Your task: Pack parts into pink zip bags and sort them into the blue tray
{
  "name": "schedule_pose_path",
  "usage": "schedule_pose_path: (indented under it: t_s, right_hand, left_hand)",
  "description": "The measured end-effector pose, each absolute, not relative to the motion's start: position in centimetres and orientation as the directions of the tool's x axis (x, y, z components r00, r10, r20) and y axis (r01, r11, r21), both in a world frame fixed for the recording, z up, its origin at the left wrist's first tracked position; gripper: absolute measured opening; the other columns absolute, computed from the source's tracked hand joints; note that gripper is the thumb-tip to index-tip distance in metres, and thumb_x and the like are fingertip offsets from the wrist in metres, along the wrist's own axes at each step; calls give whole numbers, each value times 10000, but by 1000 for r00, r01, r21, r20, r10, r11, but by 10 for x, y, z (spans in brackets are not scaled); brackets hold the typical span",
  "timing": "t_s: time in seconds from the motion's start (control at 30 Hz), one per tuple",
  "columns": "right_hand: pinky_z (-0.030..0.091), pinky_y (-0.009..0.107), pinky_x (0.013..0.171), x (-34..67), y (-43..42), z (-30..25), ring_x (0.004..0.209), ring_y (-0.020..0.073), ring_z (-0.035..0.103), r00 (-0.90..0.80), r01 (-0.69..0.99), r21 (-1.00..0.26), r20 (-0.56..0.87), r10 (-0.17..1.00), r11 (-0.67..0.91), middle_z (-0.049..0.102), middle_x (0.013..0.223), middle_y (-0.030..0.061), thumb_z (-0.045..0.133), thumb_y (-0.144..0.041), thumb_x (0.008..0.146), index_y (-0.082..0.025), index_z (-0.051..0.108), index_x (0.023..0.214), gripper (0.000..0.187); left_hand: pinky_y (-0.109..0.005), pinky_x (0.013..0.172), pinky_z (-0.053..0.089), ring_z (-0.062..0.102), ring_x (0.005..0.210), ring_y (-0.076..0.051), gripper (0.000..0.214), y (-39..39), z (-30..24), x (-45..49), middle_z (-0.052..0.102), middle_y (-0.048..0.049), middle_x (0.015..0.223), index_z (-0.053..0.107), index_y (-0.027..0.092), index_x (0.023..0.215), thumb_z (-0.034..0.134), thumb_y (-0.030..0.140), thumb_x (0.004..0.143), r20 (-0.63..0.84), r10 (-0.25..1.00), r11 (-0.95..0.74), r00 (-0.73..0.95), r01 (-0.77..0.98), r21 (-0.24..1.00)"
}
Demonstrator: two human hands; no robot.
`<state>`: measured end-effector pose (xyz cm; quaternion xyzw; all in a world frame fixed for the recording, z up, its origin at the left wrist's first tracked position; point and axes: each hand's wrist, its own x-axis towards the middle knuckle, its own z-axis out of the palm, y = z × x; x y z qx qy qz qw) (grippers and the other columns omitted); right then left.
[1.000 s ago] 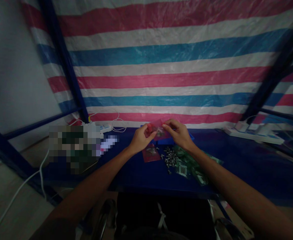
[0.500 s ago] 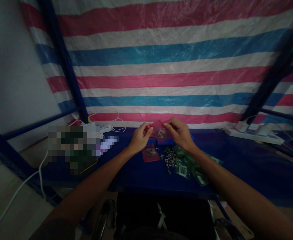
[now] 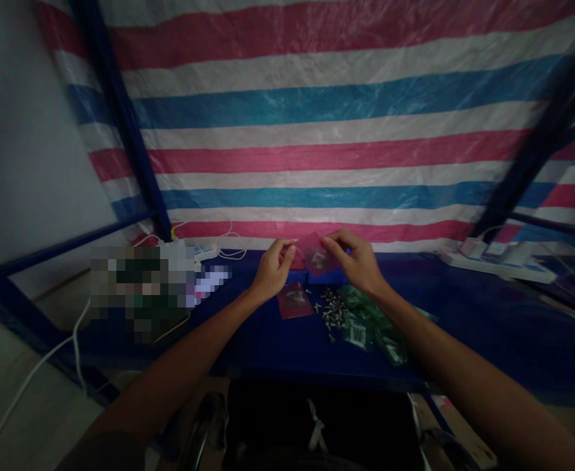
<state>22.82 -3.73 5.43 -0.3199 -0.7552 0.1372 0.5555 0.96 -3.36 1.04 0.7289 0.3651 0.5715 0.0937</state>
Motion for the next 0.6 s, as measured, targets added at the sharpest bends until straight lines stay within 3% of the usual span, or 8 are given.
schedule_pose_path:
  t_s: [0.4,0.6]
  right_hand:
    - [443,331,678,230,-34,54,740,207,558,-189,315,-609,711,677,728,654,796,51,634,-604,963,-221,704,832,411]
    - [445,345,693,229,-36,53,753,206,569,-199,297,-593,728,656,748,657,823,58,627,-532,993,-228,696,837,348]
  left_hand:
    - [-311,786,503,667,883,-182,250,-35,12,9,714,-65,1059,592,220,1198,509,424,1079,775,631,-708,32,432,559]
    - [-309,794,518,677,893,-180,249,-35,13,10,716,-65,1057,585,218,1183,528,432,1069,773,633,-716,42,410,565]
